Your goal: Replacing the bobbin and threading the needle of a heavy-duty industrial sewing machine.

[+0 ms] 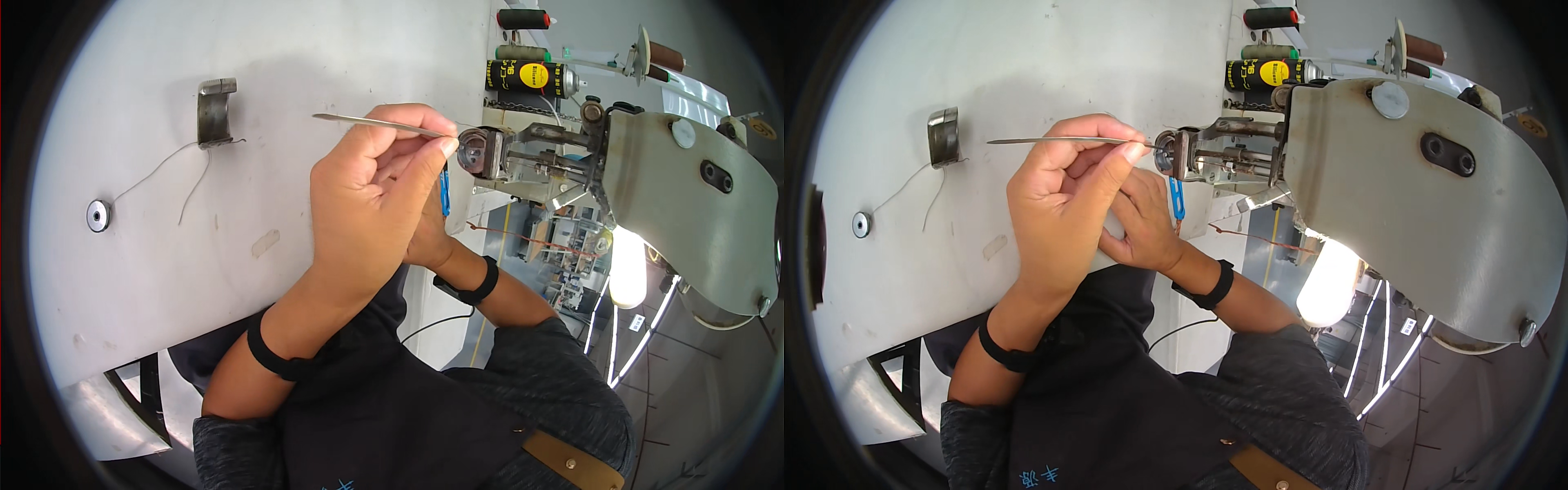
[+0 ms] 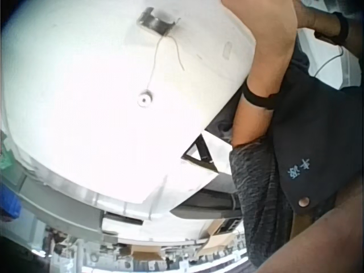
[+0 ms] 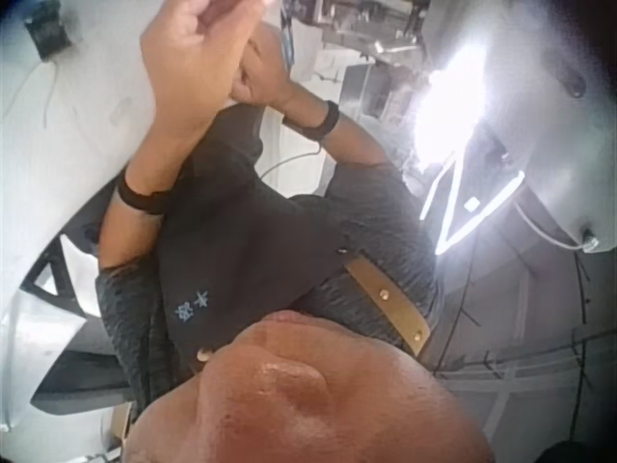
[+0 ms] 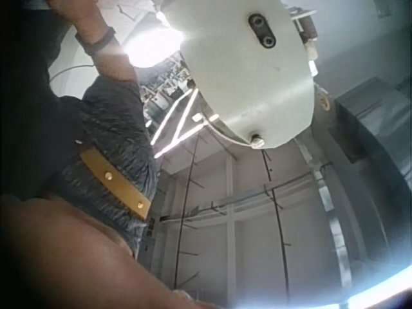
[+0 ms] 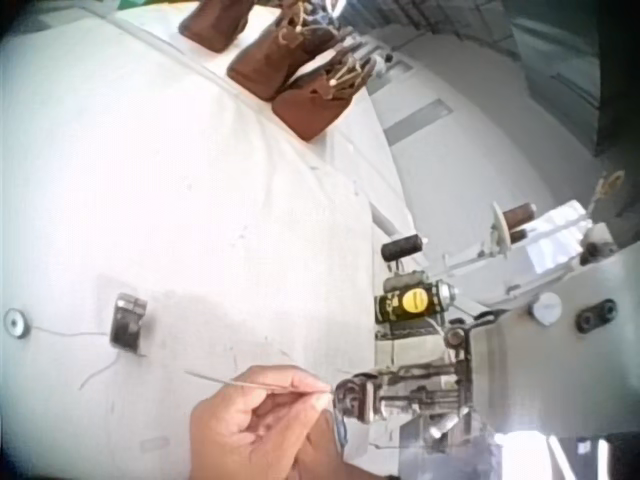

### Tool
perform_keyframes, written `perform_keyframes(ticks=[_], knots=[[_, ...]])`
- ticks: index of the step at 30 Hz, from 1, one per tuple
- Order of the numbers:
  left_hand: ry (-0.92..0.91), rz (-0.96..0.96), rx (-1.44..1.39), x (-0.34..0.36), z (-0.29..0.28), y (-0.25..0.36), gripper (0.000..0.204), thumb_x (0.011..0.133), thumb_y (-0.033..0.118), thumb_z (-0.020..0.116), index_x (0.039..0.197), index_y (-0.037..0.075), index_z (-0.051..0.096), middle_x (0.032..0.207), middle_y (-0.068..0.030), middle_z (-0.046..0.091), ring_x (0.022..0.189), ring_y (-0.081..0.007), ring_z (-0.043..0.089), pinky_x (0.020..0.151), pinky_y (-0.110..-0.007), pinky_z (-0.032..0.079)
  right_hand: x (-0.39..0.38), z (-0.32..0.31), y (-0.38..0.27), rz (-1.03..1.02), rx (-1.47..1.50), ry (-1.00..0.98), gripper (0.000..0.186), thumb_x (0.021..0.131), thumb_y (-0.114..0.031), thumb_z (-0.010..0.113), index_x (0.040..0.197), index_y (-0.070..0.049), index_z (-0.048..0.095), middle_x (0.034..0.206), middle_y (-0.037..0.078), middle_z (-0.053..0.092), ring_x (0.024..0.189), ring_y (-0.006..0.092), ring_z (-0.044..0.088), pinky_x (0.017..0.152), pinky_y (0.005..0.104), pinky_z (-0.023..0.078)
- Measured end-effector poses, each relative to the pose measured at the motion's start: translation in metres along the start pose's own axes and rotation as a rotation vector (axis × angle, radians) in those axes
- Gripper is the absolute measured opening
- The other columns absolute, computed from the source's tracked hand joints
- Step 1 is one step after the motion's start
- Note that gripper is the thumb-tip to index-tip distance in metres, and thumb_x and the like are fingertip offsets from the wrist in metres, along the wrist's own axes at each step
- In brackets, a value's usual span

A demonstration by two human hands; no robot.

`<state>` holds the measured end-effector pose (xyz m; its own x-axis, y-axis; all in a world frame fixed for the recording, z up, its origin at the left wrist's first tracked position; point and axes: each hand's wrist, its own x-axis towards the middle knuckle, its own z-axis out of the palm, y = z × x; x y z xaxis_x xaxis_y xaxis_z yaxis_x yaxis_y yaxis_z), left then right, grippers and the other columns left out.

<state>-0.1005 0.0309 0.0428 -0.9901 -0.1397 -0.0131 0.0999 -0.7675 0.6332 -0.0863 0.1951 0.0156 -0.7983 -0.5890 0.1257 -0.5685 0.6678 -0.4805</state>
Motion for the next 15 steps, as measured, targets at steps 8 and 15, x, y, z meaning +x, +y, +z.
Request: perform_keyframes(ticks=[8,15], knots=[[-0.009,0.131,0.241,-0.004,0.003,0.004,0.010,0.086,-0.007,0.071,0.093,-0.001,0.067,0.097,-0.0075,0.075,0.083,-0.0117,0.071,0.071,-0.025,0.056,-0.008,-0.001,-0.004,0.349,0.202,-0.118,0.046,0.083,-0.026,0.072,0.119,0.000,0.063,0.114,0.014,0.062,0.104,0.0355,0.059,0.084,0.0464,0.045],[-0.106,0.573,0.506,-0.001,-0.003,-0.007,0.020,0.078,-0.012,0.074,0.092,0.000,0.068,0.098,-0.0143,0.073,0.089,-0.0225,0.072,0.075,-0.030,0.057,0.010,-0.006,0.000,-0.048,0.018,-0.042,0.035,0.088,-0.034,0.068,0.103,-0.005,0.060,0.099,0.011,0.059,0.093,0.0315,0.057,0.077,0.0439,0.042]])
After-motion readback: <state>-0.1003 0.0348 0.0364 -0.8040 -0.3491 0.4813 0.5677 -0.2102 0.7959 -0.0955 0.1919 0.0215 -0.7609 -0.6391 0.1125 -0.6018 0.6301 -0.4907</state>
